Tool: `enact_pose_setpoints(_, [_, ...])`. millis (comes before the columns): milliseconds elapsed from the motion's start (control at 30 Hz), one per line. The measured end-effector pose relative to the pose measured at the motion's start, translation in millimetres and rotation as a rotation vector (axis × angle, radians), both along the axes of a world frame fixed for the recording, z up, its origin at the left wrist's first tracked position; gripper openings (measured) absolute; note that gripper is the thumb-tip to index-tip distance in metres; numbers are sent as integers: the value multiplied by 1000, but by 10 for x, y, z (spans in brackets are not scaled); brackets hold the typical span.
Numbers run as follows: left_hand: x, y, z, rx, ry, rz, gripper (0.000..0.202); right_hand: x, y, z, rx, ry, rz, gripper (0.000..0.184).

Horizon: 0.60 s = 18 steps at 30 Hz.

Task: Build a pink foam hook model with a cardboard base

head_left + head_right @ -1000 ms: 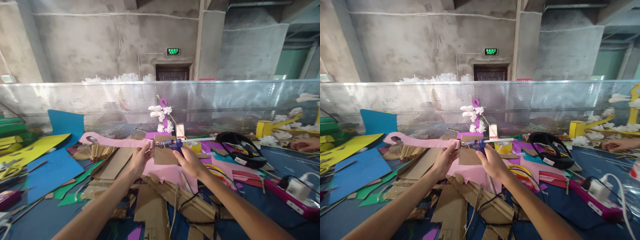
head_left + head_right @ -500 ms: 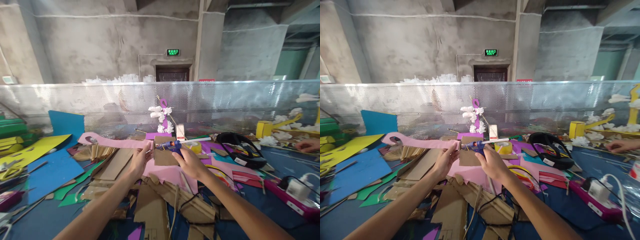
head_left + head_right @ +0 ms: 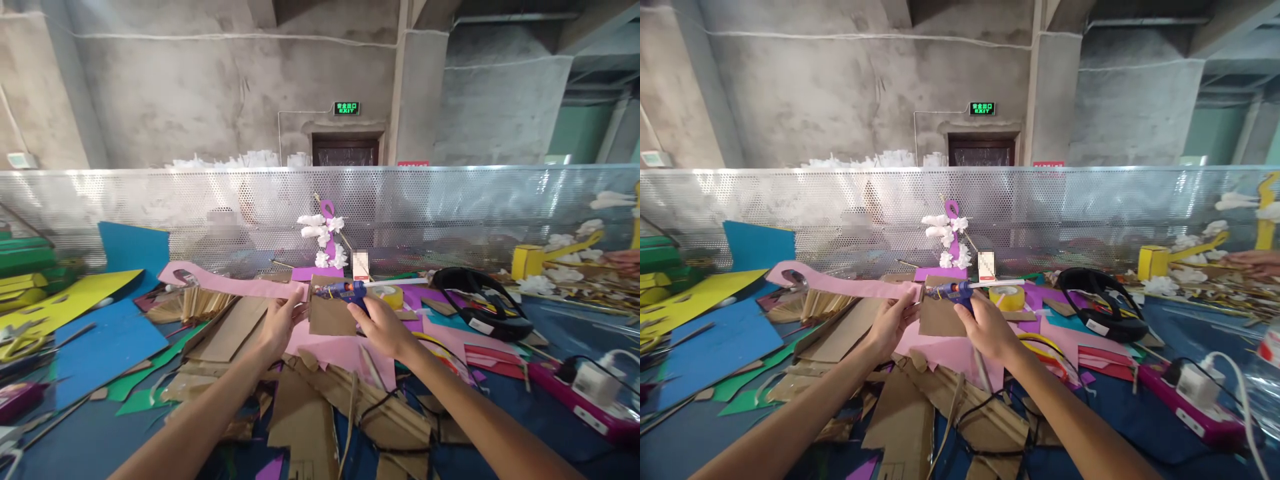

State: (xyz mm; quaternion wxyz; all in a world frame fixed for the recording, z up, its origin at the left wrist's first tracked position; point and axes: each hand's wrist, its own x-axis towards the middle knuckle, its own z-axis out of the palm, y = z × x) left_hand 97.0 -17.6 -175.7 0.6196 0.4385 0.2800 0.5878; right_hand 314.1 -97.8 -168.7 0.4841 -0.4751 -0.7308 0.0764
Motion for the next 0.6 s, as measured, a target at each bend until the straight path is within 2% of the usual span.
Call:
enact_pose_setpoints(67, [-18, 30, -1, -5, -11, 24, 40, 6, -14, 14, -143, 91, 117, 32])
enact_pose_setpoints(167, [-53, 84, 5, -37, -29, 49, 33, 27, -31, 39, -396, 363, 316, 38])
enact_pose_setpoints(267, [-88, 132, 11, -87, -51, 79, 27, 95, -39, 75, -517, 601, 425, 38])
enact_pose_setpoints(333, [-107, 152, 12, -104, -58, 92, 25, 178, -27, 99, -532, 668, 403, 40])
enact_pose_setpoints(433, [-128, 156, 18, -109, -52, 94, 22, 358, 26, 115, -535, 680, 272, 37])
enact_pose_setpoints(533, [-141, 134, 44, -110, -52, 84, 21, 593, 117, 101, -521, 636, 190, 37])
enact_pose_setpoints(600, [-146, 114, 71, -99, -58, 60, 21, 775, 179, 87, -477, 535, 100, 39])
